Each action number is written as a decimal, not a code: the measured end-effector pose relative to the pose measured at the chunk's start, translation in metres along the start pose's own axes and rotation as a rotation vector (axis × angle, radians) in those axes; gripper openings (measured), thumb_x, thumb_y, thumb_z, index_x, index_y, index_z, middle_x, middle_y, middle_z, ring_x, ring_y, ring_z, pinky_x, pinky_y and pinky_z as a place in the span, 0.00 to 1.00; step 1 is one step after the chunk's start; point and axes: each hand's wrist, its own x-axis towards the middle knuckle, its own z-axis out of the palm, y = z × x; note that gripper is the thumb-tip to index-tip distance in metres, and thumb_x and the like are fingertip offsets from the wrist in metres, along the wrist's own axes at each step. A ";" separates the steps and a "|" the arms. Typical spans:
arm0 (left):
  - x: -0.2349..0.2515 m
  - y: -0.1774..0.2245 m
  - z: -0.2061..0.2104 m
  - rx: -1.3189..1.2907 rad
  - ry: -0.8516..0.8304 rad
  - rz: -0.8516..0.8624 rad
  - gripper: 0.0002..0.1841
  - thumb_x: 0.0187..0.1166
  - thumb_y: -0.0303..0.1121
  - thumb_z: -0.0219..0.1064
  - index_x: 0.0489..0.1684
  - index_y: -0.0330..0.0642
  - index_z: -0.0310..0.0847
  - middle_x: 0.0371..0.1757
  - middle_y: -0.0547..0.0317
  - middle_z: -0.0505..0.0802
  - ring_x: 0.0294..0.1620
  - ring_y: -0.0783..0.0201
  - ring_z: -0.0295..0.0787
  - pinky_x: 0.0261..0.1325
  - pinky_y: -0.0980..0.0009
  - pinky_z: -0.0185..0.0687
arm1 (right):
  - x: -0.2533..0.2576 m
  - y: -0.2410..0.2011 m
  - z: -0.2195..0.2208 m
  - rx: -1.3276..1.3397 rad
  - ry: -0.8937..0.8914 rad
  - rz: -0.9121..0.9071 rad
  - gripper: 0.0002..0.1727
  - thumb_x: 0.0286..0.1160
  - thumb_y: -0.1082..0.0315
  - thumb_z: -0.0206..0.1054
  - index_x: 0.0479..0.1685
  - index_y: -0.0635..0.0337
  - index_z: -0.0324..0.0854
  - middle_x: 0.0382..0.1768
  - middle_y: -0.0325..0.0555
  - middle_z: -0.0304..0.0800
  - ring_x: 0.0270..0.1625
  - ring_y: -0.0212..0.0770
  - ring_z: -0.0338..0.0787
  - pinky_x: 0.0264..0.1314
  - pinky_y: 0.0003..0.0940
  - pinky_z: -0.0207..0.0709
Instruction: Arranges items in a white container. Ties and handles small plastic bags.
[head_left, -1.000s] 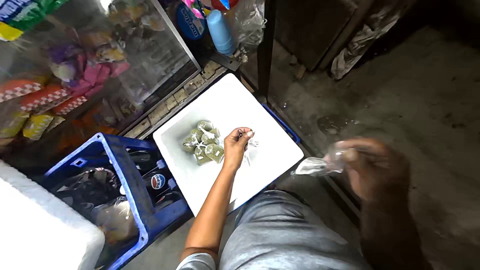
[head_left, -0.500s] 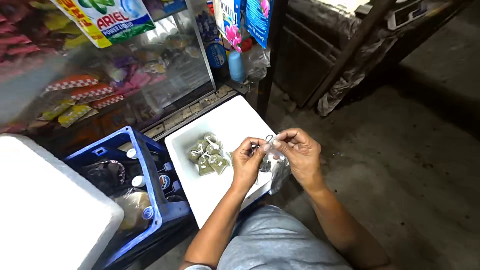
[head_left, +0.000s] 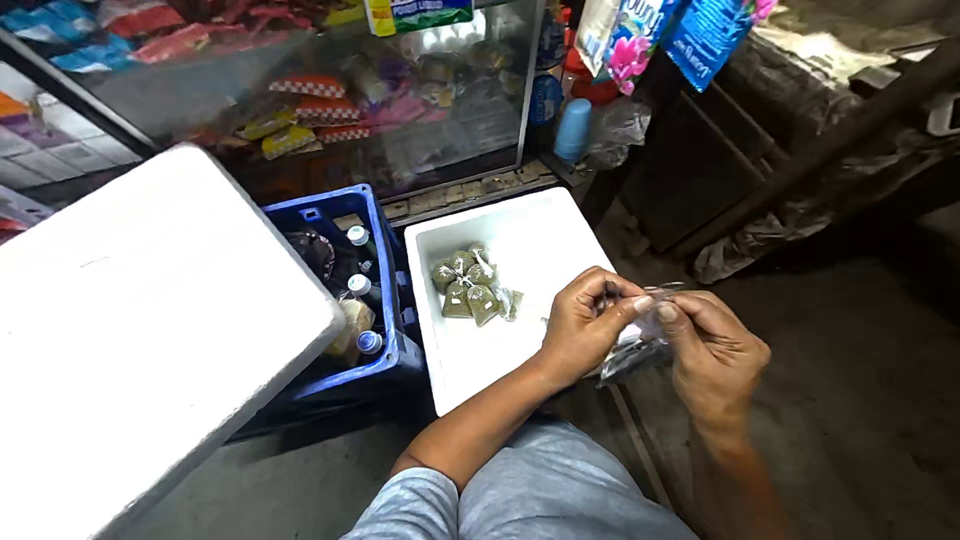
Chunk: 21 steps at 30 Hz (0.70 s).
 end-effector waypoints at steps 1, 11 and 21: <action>-0.001 0.000 0.000 0.020 -0.012 0.025 0.02 0.76 0.21 0.69 0.37 0.30 0.85 0.35 0.63 0.85 0.30 0.80 0.77 0.34 0.84 0.76 | -0.001 -0.001 -0.002 0.018 0.013 0.000 0.08 0.80 0.68 0.68 0.43 0.62 0.91 0.44 0.31 0.91 0.43 0.22 0.90 0.47 0.18 0.87; -0.014 0.002 0.029 -0.051 -0.038 0.095 0.04 0.77 0.21 0.68 0.37 0.26 0.84 0.37 0.58 0.85 0.36 0.78 0.79 0.41 0.83 0.77 | -0.013 -0.019 -0.019 -0.067 0.042 -0.066 0.07 0.83 0.68 0.65 0.42 0.55 0.90 0.45 0.24 0.91 0.47 0.21 0.91 0.52 0.19 0.87; -0.025 0.018 0.051 -0.243 -0.060 0.068 0.02 0.79 0.20 0.64 0.39 0.29 0.81 0.37 0.64 0.82 0.30 0.84 0.74 0.31 0.87 0.72 | -0.027 -0.050 -0.032 -0.202 0.032 -0.121 0.12 0.84 0.66 0.64 0.45 0.66 0.89 0.41 0.29 0.88 0.39 0.15 0.86 0.44 0.11 0.82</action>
